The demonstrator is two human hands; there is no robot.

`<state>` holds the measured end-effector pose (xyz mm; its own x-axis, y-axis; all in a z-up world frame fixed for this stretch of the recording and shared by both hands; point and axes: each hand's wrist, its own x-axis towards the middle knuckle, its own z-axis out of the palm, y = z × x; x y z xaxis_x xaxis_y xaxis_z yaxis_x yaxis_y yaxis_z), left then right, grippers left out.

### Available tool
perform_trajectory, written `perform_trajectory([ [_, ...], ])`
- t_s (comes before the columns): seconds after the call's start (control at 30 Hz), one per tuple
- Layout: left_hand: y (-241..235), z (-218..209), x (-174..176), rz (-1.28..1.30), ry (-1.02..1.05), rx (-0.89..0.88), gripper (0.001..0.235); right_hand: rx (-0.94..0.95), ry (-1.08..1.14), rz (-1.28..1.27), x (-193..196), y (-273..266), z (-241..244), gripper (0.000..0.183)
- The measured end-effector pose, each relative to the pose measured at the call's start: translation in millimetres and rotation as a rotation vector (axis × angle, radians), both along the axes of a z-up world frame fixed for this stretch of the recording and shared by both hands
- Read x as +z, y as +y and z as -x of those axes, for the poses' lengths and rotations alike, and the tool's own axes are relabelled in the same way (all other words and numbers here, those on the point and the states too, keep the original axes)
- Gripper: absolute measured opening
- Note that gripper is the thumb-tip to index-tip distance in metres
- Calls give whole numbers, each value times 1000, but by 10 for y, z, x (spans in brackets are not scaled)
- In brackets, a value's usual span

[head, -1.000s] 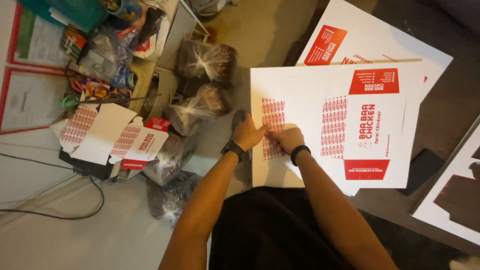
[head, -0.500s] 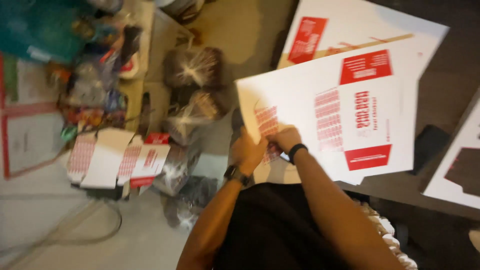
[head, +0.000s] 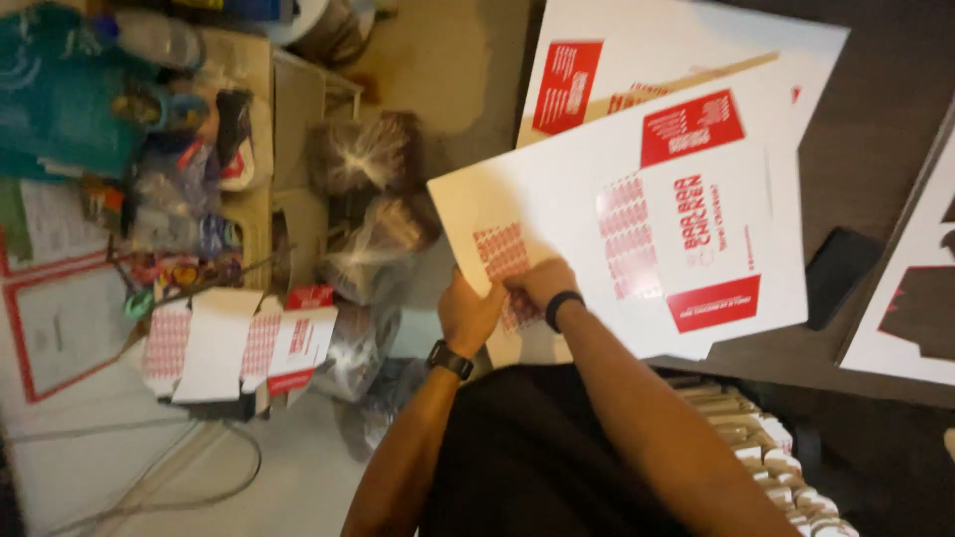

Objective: Manually extracting pre-cut cardboard box shapes from their surrounding corrugated board frames.

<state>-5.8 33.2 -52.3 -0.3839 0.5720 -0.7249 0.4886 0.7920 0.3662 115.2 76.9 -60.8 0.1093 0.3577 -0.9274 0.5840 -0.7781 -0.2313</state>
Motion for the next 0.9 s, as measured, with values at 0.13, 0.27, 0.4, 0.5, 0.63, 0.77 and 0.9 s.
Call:
perform_trajectory([
  [0.13, 98, -220, 902, -26, -53, 100, 59, 20, 16, -33, 76, 198, -46, 45],
  [0.27, -282, -69, 428, -10, -11, 31, 57, 32, -4, -88, -57, -61, -22, 47],
  [0.4, -46, 83, 111, -113, 43, -68, 59, 150, -25, -110, -51, -169, -25, 51],
  [0.5, 79, 124, -41, -72, -90, -96, 62, 163, 41, -211, -284, -350, -333, 59],
  [0.63, -108, 214, -326, -260, -369, -1, 51, -742, 248, -441, -585, -1048, -1018, 20],
  [0.77, -571, 450, -583, -103, -513, -154, 65, -1411, -321, -689, -953, -2395, -1299, 22],
  [0.9, -273, 654, -8, 439, -373, -872, 59, -1749, -658, -476, -1330, -3289, -267, 27],
])
